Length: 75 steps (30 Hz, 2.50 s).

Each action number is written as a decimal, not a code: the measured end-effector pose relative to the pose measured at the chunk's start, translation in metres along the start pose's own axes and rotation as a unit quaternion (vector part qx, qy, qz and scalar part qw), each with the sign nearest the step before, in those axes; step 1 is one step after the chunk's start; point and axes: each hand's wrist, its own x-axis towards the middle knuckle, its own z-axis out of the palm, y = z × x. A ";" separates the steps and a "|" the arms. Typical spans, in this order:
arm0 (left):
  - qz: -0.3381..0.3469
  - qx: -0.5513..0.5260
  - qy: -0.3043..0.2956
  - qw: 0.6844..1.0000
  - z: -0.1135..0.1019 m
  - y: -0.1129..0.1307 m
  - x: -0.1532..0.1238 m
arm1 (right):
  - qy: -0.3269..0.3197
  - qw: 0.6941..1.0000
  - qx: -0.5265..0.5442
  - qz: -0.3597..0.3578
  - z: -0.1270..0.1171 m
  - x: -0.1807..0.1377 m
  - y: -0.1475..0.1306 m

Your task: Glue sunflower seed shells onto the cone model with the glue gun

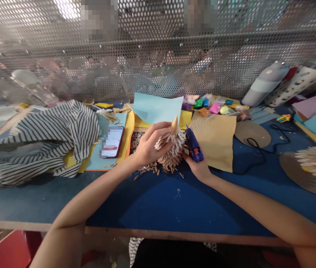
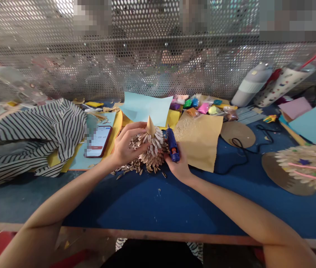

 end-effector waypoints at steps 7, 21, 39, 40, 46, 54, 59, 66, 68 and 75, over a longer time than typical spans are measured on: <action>0.002 -0.014 -0.017 1.000 -0.001 0.000 0.000 | -0.009 1.000 0.010 0.007 0.001 0.001 -0.004; 0.014 -0.006 -0.031 0.999 -0.002 -0.007 -0.001 | 0.007 1.000 -0.014 0.009 0.001 0.000 -0.002; -0.003 -0.020 -0.029 0.999 0.000 -0.007 -0.003 | -0.008 1.000 -0.011 0.012 -0.001 0.001 -0.011; -0.004 -0.024 -0.031 0.999 -0.001 -0.007 -0.002 | -0.007 1.000 -0.007 0.012 0.000 0.001 -0.012; -0.038 -0.068 -0.036 0.996 -0.001 -0.004 -0.004 | 0.010 1.000 0.016 0.005 0.001 0.000 -0.008; -0.212 -0.119 -0.035 0.969 -0.003 -0.006 -0.002 | 0.015 1.000 0.003 -0.012 0.002 -0.001 -0.008; -0.280 -0.084 0.002 0.956 -0.009 -0.011 -0.007 | 0.011 1.000 -0.010 -0.012 0.001 -0.002 -0.007; -0.298 0.014 -0.007 0.954 -0.026 -0.017 -0.046 | 0.000 0.999 -0.030 -0.033 -0.002 -0.003 0.006; -0.298 0.046 -0.010 0.954 -0.033 -0.020 -0.056 | 0.004 0.999 -0.036 -0.032 -0.003 -0.003 0.007; -0.306 0.115 -0.082 0.941 -0.052 -0.026 -0.072 | 0.010 0.999 -0.035 -0.022 -0.002 -0.006 0.005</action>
